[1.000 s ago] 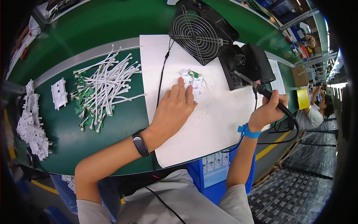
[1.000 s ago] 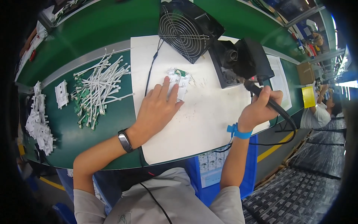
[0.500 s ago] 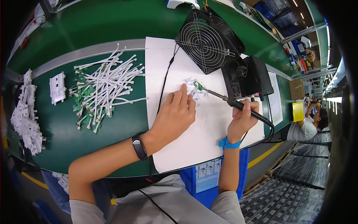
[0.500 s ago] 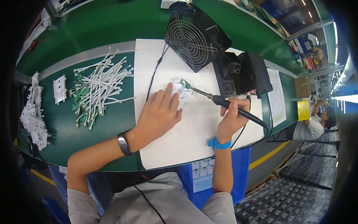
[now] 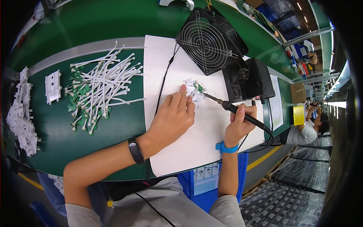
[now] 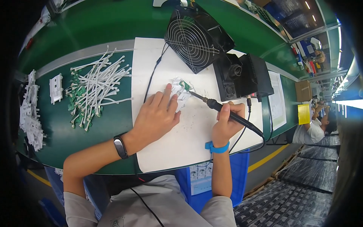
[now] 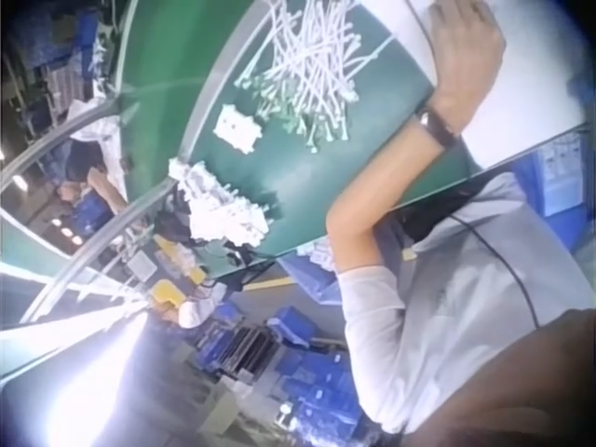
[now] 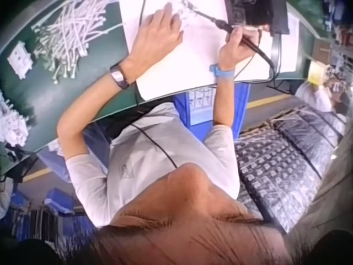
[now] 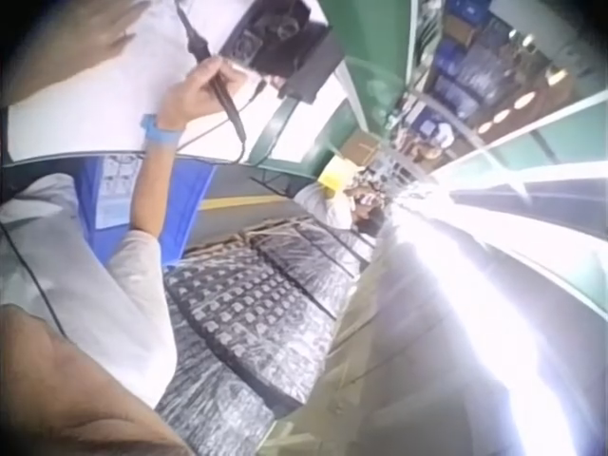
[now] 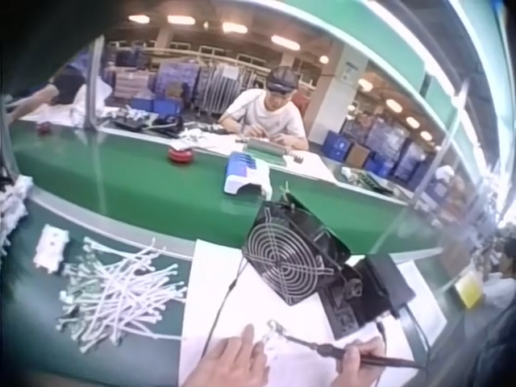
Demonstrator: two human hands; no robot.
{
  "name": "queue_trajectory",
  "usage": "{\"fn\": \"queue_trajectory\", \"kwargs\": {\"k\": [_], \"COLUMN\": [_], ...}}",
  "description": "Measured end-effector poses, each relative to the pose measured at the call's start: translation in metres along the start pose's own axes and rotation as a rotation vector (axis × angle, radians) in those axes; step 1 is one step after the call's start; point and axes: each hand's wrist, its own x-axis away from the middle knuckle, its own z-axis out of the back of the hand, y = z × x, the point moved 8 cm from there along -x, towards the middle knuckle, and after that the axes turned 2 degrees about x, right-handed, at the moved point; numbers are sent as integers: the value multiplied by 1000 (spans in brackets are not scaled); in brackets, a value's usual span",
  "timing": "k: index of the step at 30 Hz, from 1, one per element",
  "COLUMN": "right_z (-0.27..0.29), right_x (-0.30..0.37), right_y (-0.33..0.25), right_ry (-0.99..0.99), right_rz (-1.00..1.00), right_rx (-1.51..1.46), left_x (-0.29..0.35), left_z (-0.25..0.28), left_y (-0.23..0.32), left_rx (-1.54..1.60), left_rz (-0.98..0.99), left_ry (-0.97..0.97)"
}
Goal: Solder wires onto small circuit boards on a factory assembly line.
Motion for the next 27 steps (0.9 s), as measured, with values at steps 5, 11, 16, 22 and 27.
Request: {"fn": "queue_trajectory", "kwargs": {"k": [5, 11, 16, 22, 27], "right_z": [2, 1, 4, 24, 68], "right_x": [2, 4, 5, 2, -17], "right_y": [4, 8, 13, -11, -10], "right_ry": [60, 106, 125, 287, 425], "right_rz": [-58, -127, -180, 29, 59], "right_rx": [11, -11, 2, -6, 19], "left_x": [-1, 0, 0, -1, -1], "left_z": [-1, 0, -1, 0, 0], "left_y": [1, -1, 0, 0, 0], "left_rx": [-5, 18, 19, 46, 54], "left_rz": [3, 10, 6, 7, 7], "left_ry": [0, 23, 16, 21, 11]}}
